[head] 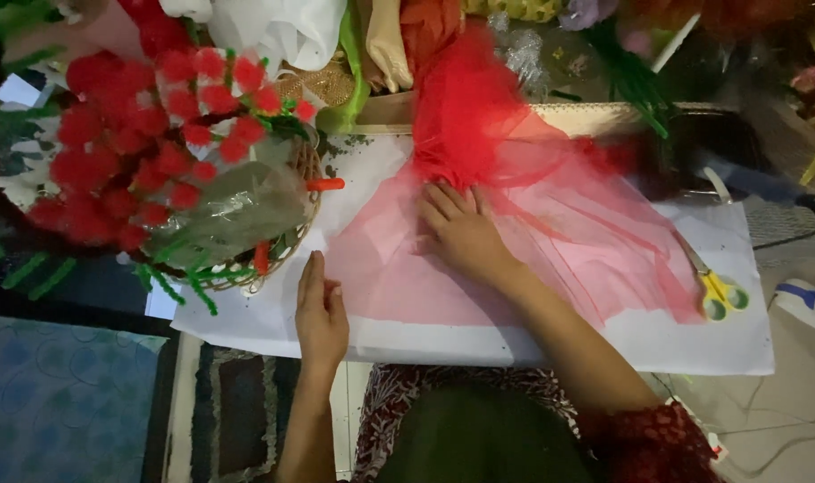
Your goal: The person unfolds and smooths a piece of red tulle fabric on a white table. They repeatedly adjust the fabric's position and shape, preparing it for a decorative arrangement. The workspace contains various artificial flowers and crafting tools.
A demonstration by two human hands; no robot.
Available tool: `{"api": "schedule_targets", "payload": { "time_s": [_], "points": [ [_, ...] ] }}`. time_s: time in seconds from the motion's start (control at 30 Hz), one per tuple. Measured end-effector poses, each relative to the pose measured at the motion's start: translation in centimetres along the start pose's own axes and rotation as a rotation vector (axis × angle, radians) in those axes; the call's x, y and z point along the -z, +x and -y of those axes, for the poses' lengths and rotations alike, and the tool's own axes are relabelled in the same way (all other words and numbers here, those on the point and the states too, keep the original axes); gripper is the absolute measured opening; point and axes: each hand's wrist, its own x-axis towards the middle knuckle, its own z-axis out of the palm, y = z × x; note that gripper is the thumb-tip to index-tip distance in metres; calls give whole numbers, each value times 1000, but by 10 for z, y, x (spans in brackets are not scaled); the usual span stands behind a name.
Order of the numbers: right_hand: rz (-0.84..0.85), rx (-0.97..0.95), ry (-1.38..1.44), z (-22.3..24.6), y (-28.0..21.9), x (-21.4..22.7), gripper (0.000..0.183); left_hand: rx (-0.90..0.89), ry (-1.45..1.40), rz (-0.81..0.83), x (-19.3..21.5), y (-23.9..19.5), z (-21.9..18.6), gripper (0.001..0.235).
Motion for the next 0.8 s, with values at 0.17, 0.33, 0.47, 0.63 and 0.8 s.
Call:
{"api": "schedule_targets", "payload": {
  "time_s": [0.17, 0.33, 0.47, 0.63, 0.8],
  "points": [
    [-220, 33, 154, -4, -34, 14, 41, 22, -53, -13, 6, -4, -13, 56],
    [-264, -17, 111, -6, -85, 19, 18, 32, 30, -11, 12, -3, 5, 52],
    [-188, 31, 89, -14, -113, 17, 16, -22, 248, -54, 12, 2, 8, 32],
    [-178, 40, 19, -16, -119, 19, 19, 26, 285, -76, 2, 9, 15, 19],
    [-220, 41, 36, -12, -126, 25, 17, -8, 306, -110, 5, 13, 22, 8]
  ]
}}
